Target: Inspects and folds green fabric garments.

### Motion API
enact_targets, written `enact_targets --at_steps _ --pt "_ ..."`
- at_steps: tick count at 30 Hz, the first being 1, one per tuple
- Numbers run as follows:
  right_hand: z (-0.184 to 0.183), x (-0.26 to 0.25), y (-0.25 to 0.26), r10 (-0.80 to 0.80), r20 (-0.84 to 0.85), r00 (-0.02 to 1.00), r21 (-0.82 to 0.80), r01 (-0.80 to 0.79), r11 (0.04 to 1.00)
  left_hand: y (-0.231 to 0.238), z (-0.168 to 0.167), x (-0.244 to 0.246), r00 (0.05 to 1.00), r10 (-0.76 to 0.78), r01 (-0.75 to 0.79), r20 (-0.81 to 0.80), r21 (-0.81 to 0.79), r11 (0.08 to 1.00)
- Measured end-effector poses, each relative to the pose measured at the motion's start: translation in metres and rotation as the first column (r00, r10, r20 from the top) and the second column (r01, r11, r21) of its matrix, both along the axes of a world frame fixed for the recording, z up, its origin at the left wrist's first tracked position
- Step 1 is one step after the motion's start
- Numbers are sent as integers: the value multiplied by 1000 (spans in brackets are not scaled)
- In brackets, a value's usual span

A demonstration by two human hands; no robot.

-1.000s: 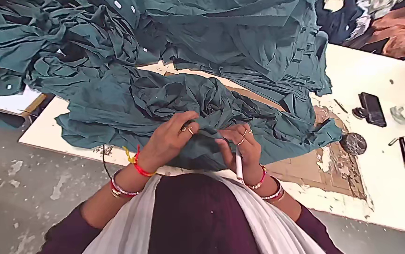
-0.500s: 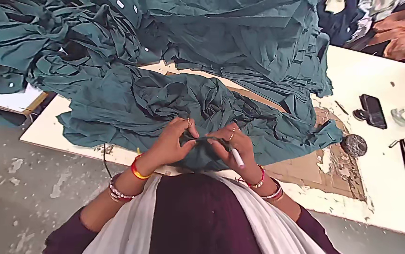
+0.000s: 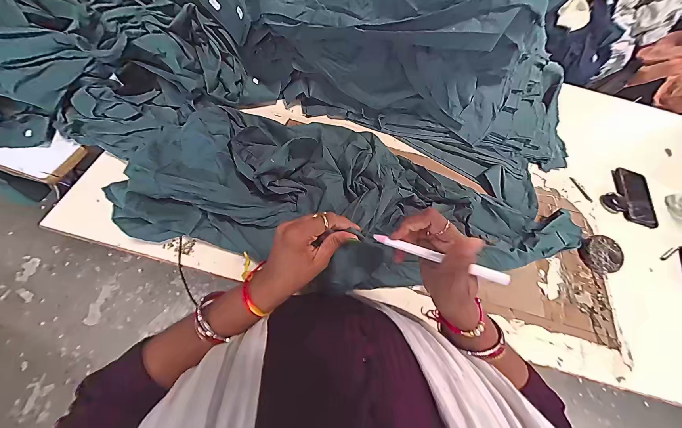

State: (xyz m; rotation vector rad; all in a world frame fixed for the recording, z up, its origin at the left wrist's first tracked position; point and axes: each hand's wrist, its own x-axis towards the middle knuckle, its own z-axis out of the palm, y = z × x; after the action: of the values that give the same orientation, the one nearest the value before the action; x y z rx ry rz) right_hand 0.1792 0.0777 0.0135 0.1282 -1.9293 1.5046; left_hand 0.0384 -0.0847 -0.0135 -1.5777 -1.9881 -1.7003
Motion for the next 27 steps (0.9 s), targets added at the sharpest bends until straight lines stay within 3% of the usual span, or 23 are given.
enact_targets --at_steps 6,11,13,14,16,17,19,21,23,25,27 --pt "-12 -5 -9 37 24 999 48 -38 998 -3 1 1 986 50 -52 -160 -11 999" --pt "-20 -14 -12 -87 75 993 115 78 990 -6 -16 1 944 -75 70 -321 -28 997" --pt "-23 -23 -7 -114 117 987 76 105 992 -8 -20 -1 941 -119 113 -317 -39 993" --pt "-24 -27 3 -118 133 984 32 114 993 -12 -18 -9 953 -84 70 -291 -59 996" --pt "-26 -35 37 -163 164 973 46 157 986 -25 -10 -40 967 145 -172 -210 -115 978" --pt "-29 -39 58 -263 215 941 158 232 960 -34 -8 -63 951 253 -287 -178 -203 936" --pt "-42 -54 95 -496 410 765 397 340 853 -48 -19 -116 904 394 -425 -164 -440 791" --pt "-63 -75 120 -502 723 474 477 183 860 -50 -42 -151 888 426 -414 -175 -709 571" --pt "-79 -99 131 -480 837 262 508 -44 860 -32 -57 -166 896 397 -350 -200 -868 353" --pt "-67 -113 145 -550 787 278 598 -124 792 -12 -57 -177 916 337 -327 -219 -894 305" --pt "-24 -105 162 -679 609 410 729 50 683 -2 -35 -191 923 313 -334 -222 -867 369"
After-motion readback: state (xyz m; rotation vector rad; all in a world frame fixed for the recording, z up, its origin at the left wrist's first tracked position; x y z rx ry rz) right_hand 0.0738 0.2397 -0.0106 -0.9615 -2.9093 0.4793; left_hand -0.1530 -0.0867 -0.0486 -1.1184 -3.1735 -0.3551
